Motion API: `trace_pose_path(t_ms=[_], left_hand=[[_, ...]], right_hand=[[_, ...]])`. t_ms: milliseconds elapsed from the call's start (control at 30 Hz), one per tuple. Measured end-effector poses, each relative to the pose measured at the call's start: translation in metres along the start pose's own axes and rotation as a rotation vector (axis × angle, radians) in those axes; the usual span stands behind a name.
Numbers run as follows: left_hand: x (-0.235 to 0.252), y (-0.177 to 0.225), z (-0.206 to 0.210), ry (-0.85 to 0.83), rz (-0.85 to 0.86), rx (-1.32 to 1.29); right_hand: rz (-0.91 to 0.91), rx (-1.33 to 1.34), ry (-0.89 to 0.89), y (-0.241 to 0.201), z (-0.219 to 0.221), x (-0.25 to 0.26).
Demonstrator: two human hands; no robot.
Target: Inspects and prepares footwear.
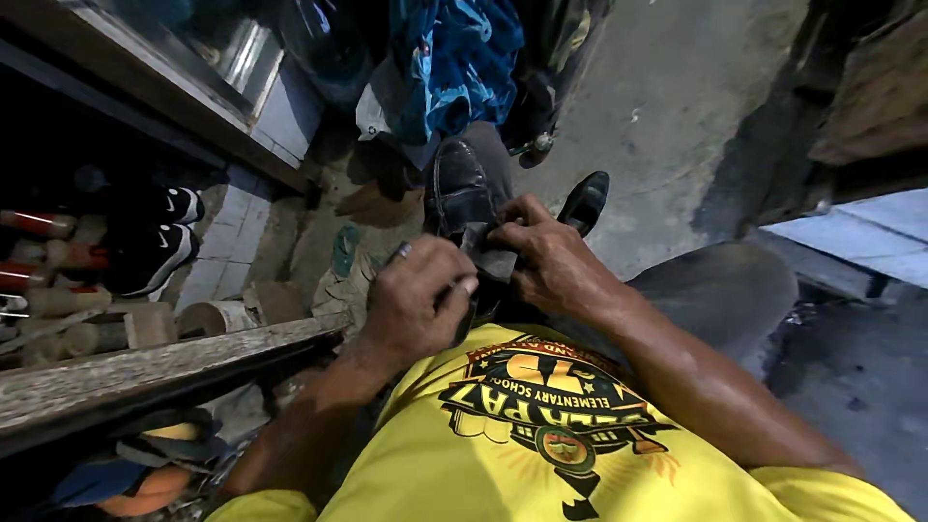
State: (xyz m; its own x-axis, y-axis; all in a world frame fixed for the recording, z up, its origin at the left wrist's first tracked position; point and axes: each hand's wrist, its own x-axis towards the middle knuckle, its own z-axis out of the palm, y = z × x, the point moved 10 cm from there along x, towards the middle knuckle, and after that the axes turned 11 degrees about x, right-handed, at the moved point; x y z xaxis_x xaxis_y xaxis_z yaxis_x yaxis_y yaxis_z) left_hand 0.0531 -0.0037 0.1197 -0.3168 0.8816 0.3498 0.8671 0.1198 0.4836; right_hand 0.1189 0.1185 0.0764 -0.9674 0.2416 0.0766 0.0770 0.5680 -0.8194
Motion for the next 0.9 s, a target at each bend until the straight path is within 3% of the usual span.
trace_pose_path(t_ms=[100,233,467,700,900], left_hand=[[-0.019,0.019,0.031,-0.245,0.103,0.204],[-0.018,0.036,0.047,-0.396,0.187,0.295],[-0.007,0.03,0.071,-0.663,0.091,0.434],[0.003,0.002,0.046,-0.692,0.077,0.421],[-0.022,0.018,0.055,-0.739,0.104,0.437]], right_hand=[[0.002,-0.015,0.053,0.002,-0.001,-0.001],[-0.023,-0.142,0.112,0.001,0.003,0.001],[-0.018,-0.139,0.176,0.013,-0.005,-0.003],[0.023,-0.198,0.179,-0.008,0.002,-0.005],[0.017,-0.224,0.158,-0.01,0.014,-0.001]])
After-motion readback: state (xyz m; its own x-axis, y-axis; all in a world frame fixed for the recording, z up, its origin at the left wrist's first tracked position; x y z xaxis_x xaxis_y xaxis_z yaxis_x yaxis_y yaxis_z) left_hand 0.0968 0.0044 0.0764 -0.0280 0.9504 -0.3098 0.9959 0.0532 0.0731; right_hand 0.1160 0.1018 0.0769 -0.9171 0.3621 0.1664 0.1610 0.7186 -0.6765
